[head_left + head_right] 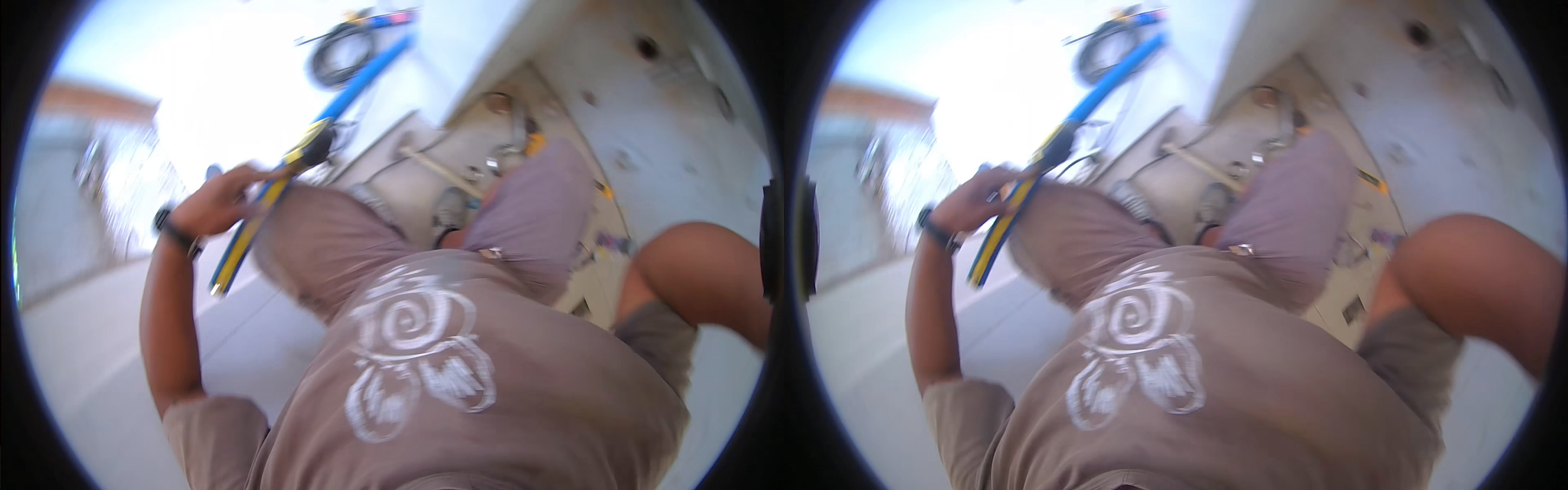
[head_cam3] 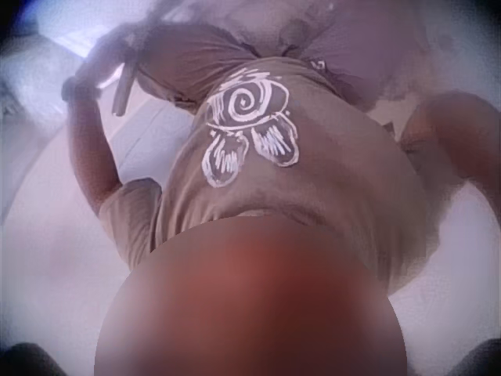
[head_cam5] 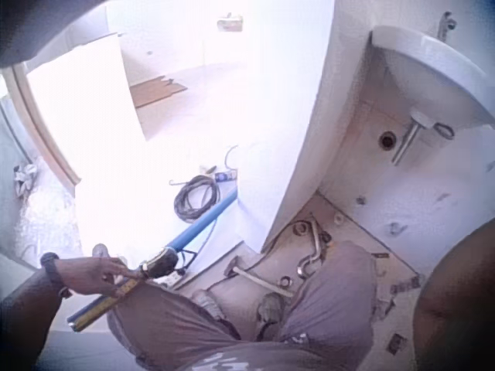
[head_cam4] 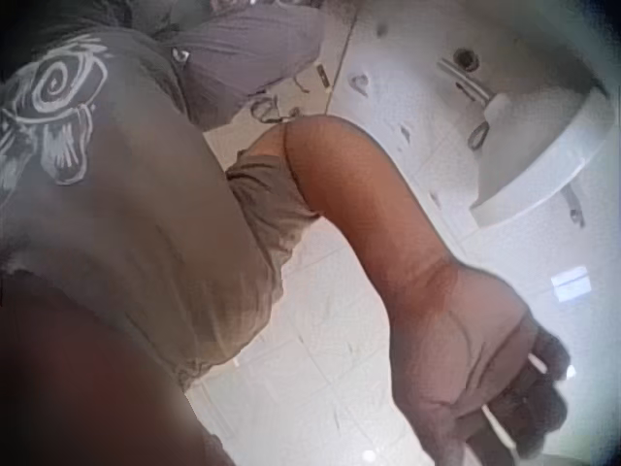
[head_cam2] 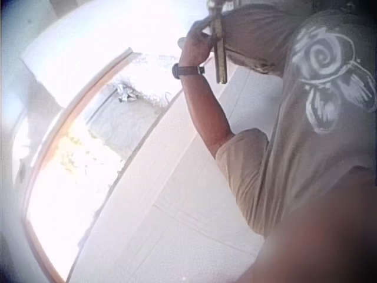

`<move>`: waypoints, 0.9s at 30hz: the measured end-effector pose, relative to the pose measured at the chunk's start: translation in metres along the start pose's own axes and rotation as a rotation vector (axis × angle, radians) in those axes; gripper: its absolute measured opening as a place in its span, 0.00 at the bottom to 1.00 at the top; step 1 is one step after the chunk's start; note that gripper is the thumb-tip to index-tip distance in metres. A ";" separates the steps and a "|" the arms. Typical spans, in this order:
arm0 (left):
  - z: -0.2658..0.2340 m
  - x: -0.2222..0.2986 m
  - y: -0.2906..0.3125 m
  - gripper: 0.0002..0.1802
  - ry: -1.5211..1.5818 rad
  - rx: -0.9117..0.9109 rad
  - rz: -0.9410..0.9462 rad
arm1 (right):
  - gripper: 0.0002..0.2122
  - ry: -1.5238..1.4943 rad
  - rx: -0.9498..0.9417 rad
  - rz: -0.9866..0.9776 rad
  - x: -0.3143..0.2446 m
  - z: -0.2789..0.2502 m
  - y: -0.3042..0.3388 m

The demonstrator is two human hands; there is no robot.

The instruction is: The person measures and marks a blue PVC pipe with a tape measure and marker, then cuts it with an angle grinder. They move through the room carrying the cut piece and a can, then return to the work area.

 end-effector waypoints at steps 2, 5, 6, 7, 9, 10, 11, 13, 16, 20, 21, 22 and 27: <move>-0.002 0.006 0.001 0.37 0.013 0.026 -0.027 | 0.14 0.044 0.128 0.118 0.033 -0.026 0.036; 0.000 0.011 -0.002 0.38 0.066 -0.016 -0.137 | 0.13 0.247 0.307 0.447 0.124 -0.052 0.132; 0.001 0.011 -0.005 0.38 0.095 0.004 -0.131 | 0.12 0.217 0.316 0.632 0.158 -0.052 0.175; 0.002 0.011 -0.004 0.38 0.145 -0.007 -0.147 | 0.15 0.297 0.318 0.907 0.189 -0.050 0.228; 0.005 0.009 -0.005 0.38 0.150 -0.010 -0.167 | 0.19 0.299 0.376 1.218 0.238 -0.044 0.337; 0.006 0.008 -0.006 0.38 0.160 -0.004 -0.153 | 0.17 0.283 0.534 1.414 0.257 -0.037 0.396; 0.007 0.008 -0.006 0.38 0.211 0.010 -0.158 | 0.16 0.228 0.582 1.492 0.270 -0.026 0.452; 0.008 0.006 -0.004 0.39 0.251 0.006 -0.208 | 0.14 0.122 0.708 1.738 0.288 0.000 0.556; 0.008 0.009 -0.004 0.39 0.273 0.011 -0.234 | 0.12 -0.071 0.562 2.040 0.304 0.058 0.666; 0.007 0.019 -0.006 0.37 0.188 -0.003 -0.256 | 0.17 0.607 -0.796 1.469 0.329 0.121 0.703; 0.007 0.021 -0.006 0.37 0.175 0.007 -0.254 | 0.19 0.365 -0.313 1.810 0.337 0.124 0.709; 0.007 0.022 -0.005 0.36 0.171 0.013 -0.291 | 0.22 0.238 0.128 1.938 0.343 0.128 0.709; 0.006 0.028 -0.005 0.31 0.136 0.032 -0.377 | 0.31 0.537 0.229 1.782 0.401 0.090 0.677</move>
Point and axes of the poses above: each hand's wrist, its own y-axis away from the middle knuckle, its own z-axis out of the palm, x = y × z, the point moved 4 cm from there along -y, towards the middle knuckle, and after that the axes turned 1 degree about x, right-handed, at the moved point
